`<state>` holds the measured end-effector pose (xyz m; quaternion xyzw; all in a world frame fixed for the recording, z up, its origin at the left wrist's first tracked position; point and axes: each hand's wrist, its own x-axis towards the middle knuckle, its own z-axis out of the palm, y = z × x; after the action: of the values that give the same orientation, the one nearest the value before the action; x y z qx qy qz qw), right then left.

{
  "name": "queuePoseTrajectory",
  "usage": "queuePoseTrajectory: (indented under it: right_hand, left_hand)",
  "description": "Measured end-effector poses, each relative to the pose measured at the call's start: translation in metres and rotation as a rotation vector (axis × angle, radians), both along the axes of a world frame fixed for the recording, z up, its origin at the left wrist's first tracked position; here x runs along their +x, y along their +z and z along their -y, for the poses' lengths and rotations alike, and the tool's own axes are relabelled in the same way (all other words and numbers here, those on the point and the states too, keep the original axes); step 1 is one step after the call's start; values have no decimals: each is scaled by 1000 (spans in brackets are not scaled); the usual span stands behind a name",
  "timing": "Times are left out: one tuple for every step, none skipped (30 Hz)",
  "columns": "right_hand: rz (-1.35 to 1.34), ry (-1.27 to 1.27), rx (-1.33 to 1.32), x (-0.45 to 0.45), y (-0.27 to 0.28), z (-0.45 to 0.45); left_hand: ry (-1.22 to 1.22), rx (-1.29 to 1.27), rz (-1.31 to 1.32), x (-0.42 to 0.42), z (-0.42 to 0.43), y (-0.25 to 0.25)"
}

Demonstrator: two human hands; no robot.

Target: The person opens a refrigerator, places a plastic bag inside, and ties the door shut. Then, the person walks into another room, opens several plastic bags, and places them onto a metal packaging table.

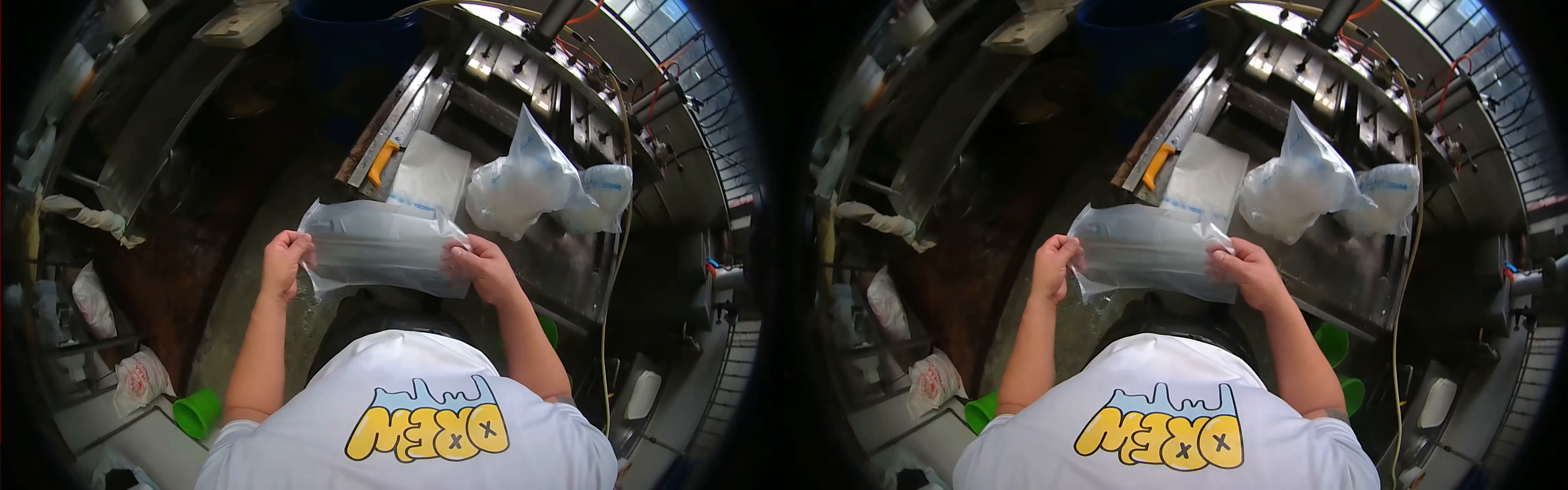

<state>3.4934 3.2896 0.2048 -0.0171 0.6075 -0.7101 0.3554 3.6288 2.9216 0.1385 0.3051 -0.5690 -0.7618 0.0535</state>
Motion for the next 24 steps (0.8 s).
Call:
queuePoseTrajectory:
  right_hand:
    - [-10, 7, 21, 4, -1, 3]
    - [-8, -13, 31, 5, -6, 4]
    - [-29, 13, 115, 6, -15, 4]
    - [-51, 37, 198, 8, -18, 5]
    - [-31, -21, 189, 13, -17, 11]
    - [-36, -53, 194, 14, -18, 10]
    - [-40, -77, 230, 13, -25, 6]
    - [-43, -99, 265, 11, -33, 1]
    - [8, -113, 198, 9, -43, -5]
    - [0, -133, 199, 7, -46, -8]
    - [-56, -95, 241, 5, -47, -8]
    - [-112, -58, 282, 4, -46, -8]
    - [-288, -41, 408, 5, -45, -6]
    - [-461, -26, 535, 5, -43, -4]
    - [-830, -74, 594, 3, -40, -2]
    - [-1196, -120, 650, 2, -36, 0]
    - [-1128, -84, 571, 2, -30, 3]
    - [-1062, -47, 490, 2, -24, 6]
    - [-910, 49, 408, 4, -11, 11]
    - [-942, 115, 328, 2, -12, 16]
    - [-955, 197, 340, 2, -11, 20]
    - [-968, 281, 352, 3, -5, 24]
    - [-878, 293, 321, 5, 2, 27]
    - [-786, 305, 290, 6, 7, 29]
  left_hand:
    - [28, 25, -2, -2, 1, 0]
    - [8, 35, 1, -2, 3, -5]
    - [-6, 106, -8, -2, 5, -10]
    - [-23, 177, -18, -3, 4, -14]
    - [-2, 204, 19, -5, 0, -11]
    - [-35, 209, 14, -7, -2, -7]
    - [-49, 190, 50, -7, -3, -5]
    - [-60, 169, 84, -7, -2, -4]
    - [-108, 109, 120, -6, 2, -6]
    - [-128, 109, 111, -4, 7, -13]
    - [-118, -98, 128, -1, 11, -23]
    - [-105, -307, 141, 0, 14, -30]
    - [-121, -310, 128, 1, 15, -32]
    - [-21, -273, 126, 1, 16, -31]
    - [79, -234, 124, -3, 14, -33]
    - [61, -239, 113, -7, 7, -28]
    - [90, -103, 78, -11, -3, -20]
    - [119, 33, 42, -15, -14, -12]
    - [17, 40, 5, -17, -24, -8]
    - [-75, -3, 2, -21, -35, -8]
    - [-147, 66, -18, -26, -48, -9]
    - [-218, 134, -38, -32, -68, -6]
    - [-224, 209, -19, -41, -98, 16]
    - [-229, 284, 3, -48, -128, 47]
